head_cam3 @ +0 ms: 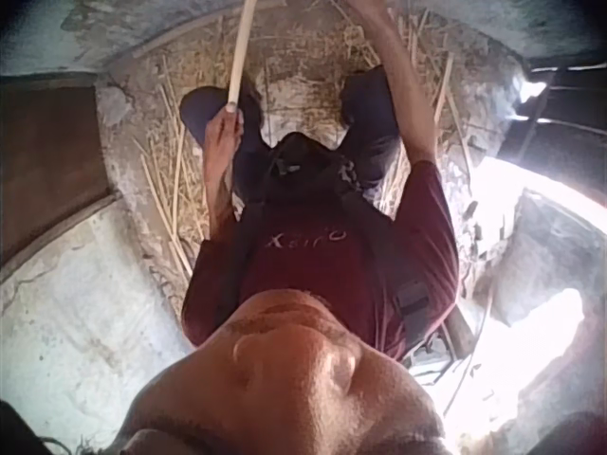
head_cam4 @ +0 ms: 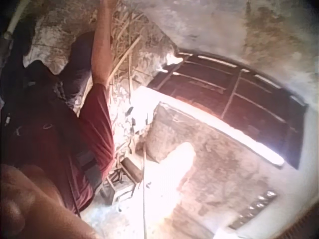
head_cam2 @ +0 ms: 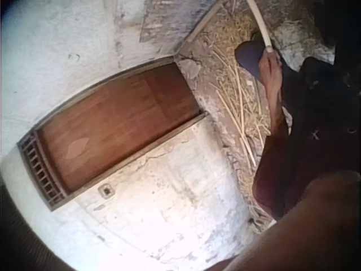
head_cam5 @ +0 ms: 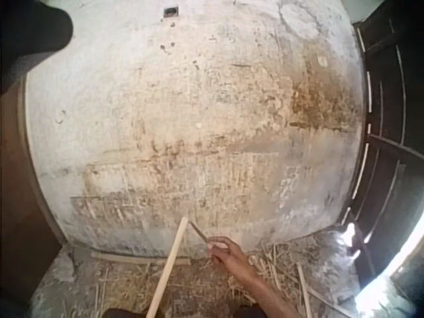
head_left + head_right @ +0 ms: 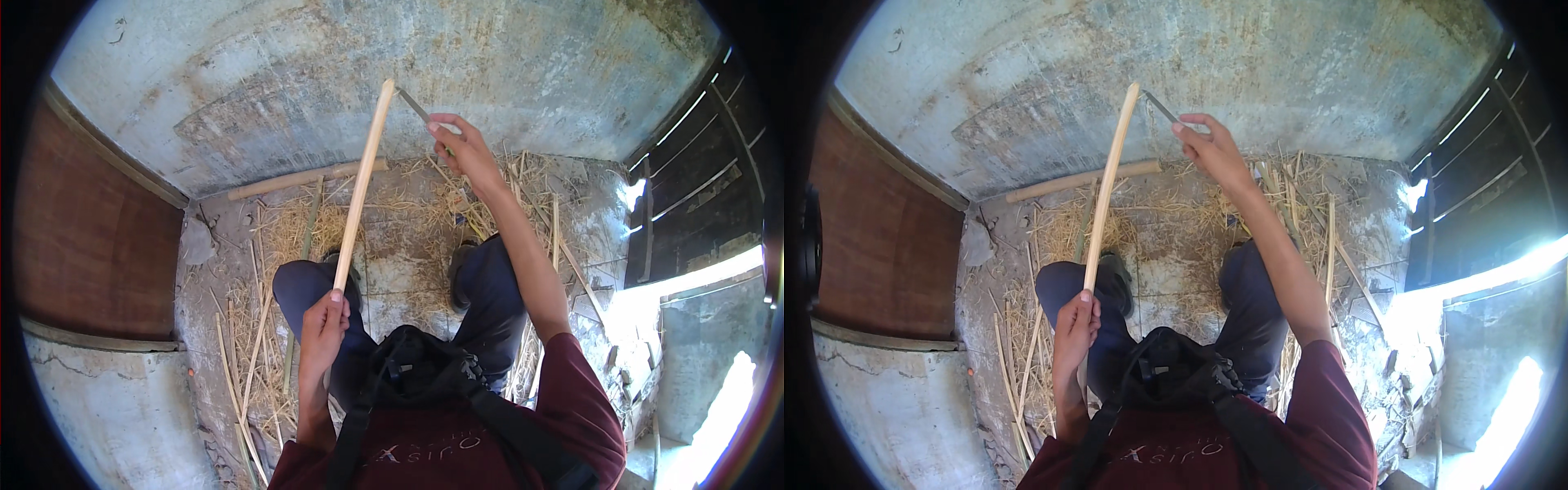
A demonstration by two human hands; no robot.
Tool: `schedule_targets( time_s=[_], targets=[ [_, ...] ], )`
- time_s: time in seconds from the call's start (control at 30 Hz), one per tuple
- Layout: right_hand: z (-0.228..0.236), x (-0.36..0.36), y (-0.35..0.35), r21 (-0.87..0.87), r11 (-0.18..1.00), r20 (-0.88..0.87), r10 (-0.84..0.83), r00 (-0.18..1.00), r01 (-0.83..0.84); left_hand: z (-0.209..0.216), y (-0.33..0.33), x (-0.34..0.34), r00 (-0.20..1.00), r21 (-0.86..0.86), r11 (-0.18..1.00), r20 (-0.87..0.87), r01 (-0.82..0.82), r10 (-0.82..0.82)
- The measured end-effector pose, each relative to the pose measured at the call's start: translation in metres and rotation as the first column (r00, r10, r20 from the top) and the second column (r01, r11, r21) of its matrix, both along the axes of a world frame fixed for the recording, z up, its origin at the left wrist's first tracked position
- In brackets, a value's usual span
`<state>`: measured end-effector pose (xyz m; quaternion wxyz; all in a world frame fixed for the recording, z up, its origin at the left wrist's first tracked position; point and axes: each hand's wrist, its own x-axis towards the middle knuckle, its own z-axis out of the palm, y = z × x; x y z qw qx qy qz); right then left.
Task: The person whittles a long thin piece of wood using a knife while sitting on a floor covered in wood shavings.
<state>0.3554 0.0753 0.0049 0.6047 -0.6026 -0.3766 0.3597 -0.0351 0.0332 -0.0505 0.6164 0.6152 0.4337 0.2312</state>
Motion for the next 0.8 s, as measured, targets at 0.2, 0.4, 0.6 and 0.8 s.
schedule_targets(
  time_s=[0.2,0.4,0.6,0.8],
  targets=[
    [-0.024,-0.015,-0.006,0.065,0.953,-0.258,0.302,0.918,-0.295,-0.005,0.005,0.028,0.994,0.095,0.990,-0.046,0.108,-0.104],
    [-0.019,-0.019,-0.012,0.249,0.931,-0.390,0.348,0.852,-0.267,-0.001,0.013,0.037,0.973,0.120,0.973,-0.139,0.199,-0.182],
    [-0.030,-0.017,-0.011,0.212,0.957,-0.365,0.267,0.892,-0.200,0.019,0.026,0.042,0.926,0.156,0.931,-0.247,0.330,-0.286],
    [-0.031,-0.022,-0.011,0.190,0.962,-0.381,0.254,0.889,-0.194,0.040,0.054,0.081,0.969,0.394,0.886,-0.107,0.246,-0.221]
  ],
)
